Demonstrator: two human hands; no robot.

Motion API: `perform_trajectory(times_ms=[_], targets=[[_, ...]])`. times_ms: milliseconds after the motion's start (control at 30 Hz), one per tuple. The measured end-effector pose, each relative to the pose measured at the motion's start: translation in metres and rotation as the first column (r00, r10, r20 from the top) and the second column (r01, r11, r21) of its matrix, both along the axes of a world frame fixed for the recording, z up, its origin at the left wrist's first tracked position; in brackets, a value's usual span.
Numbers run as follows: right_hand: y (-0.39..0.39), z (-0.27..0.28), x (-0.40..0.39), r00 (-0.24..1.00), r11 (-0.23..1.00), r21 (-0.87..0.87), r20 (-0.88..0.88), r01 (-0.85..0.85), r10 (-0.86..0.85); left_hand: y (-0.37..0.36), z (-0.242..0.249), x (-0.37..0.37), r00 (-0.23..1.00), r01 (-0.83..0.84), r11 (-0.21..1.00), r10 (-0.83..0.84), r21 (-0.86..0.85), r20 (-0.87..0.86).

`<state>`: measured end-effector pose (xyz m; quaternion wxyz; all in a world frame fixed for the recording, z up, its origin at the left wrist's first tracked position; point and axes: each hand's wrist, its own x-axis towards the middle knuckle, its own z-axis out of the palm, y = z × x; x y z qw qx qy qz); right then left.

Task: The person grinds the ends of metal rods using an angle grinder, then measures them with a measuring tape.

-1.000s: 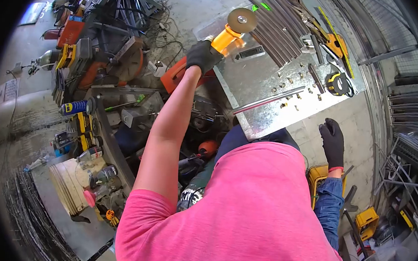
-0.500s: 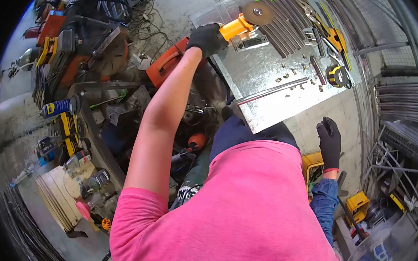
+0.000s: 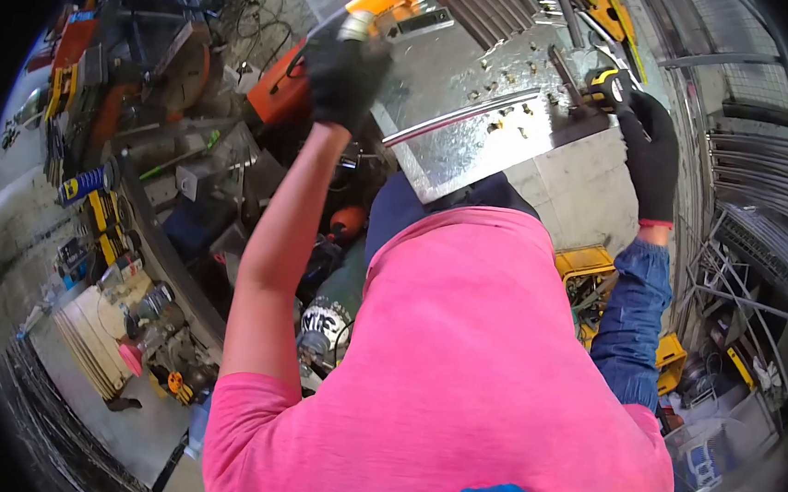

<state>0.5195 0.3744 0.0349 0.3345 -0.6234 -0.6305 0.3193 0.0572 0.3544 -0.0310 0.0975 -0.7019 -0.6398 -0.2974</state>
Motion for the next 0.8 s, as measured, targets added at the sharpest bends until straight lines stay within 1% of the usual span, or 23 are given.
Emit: perform_trajectory(times_ms=[33,67,133,167,233,267,300,333,367,400,467,533,600,667,700,733,800], targets=[[-0.006,-0.001,0.007,0.997,0.998,-0.047,-0.059,0.040,-0.042,-0.020,-0.009,0.016,0.991,-0.005,0.985,0.029,-0.172,0.134],[-0.017,-0.001,0.013,0.989,0.991,-0.101,-0.111,0.083,-0.094,-0.036,-0.012,0.033,0.969,0.072,0.984,-0.030,-0.163,0.245],[-0.049,-0.001,0.029,0.983,0.975,-0.145,-0.038,0.170,-0.178,-0.060,-0.024,0.054,0.926,0.215,0.971,-0.170,-0.101,0.338],[-0.068,-0.003,0.040,0.978,0.966,-0.158,-0.010,0.204,-0.209,-0.066,-0.033,0.060,0.917,0.226,0.967,-0.171,-0.116,0.361],[-0.121,0.002,0.051,0.965,0.946,-0.190,0.057,0.262,-0.256,-0.074,-0.048,0.068,0.956,0.187,0.977,-0.156,-0.107,0.247],[-0.145,0.006,0.054,0.942,0.917,-0.218,0.116,0.334,-0.315,-0.070,-0.055,0.070,0.947,0.200,0.973,-0.162,-0.116,0.276],[-0.168,0.011,0.057,0.916,0.884,-0.248,0.179,0.396,-0.360,-0.069,-0.055,0.072,0.960,0.164,0.982,-0.136,-0.098,0.245],[-0.190,0.014,0.058,0.911,0.878,-0.261,0.209,0.402,-0.355,-0.072,-0.063,0.075,0.972,0.127,0.989,-0.107,-0.082,0.209],[-0.210,0.016,0.058,0.907,0.867,-0.282,0.225,0.411,-0.357,-0.070,-0.077,0.074,0.978,0.125,0.990,-0.111,-0.067,0.175],[-0.231,0.019,0.058,0.901,0.853,-0.305,0.238,0.423,-0.362,-0.070,-0.068,0.076,0.987,0.088,0.996,-0.082,-0.036,0.140],[-0.261,0.022,0.057,0.879,0.826,-0.314,0.254,0.469,-0.402,-0.075,-0.046,0.081,0.980,0.114,0.986,-0.092,-0.118,0.177],[-0.281,0.025,0.056,0.849,0.767,-0.364,0.226,0.528,-0.477,-0.078,-0.045,0.082,0.976,0.149,0.982,-0.128,-0.112,0.179],[-0.292,0.019,0.054,0.849,0.780,-0.337,0.226,0.528,-0.477,-0.076,-0.047,0.079,0.974,0.163,0.982,-0.145,-0.096,0.175],[-0.298,0.012,0.056,0.857,0.803,-0.302,0.232,0.514,-0.461,-0.075,-0.057,0.078,0.975,0.204,0.979,-0.201,-0.019,0.095],[-0.297,0.011,0.054,0.861,0.799,-0.321,0.216,0.508,-0.461,-0.074,-0.059,0.079,0.982,0.190,0.978,-0.188,-0.087,0.024],[-0.295,0.011,0.053,0.862,0.803,-0.315,0.212,0.506,-0.460,-0.074,-0.061,0.079,0.982,0.187,0.979,-0.186,-0.080,0.023],[-0.289,0.011,0.051,0.878,0.812,-0.334,0.175,0.479,-0.447,-0.076,-0.063,0.077,0.970,0.240,0.963,-0.242,-0.125,0.003]])
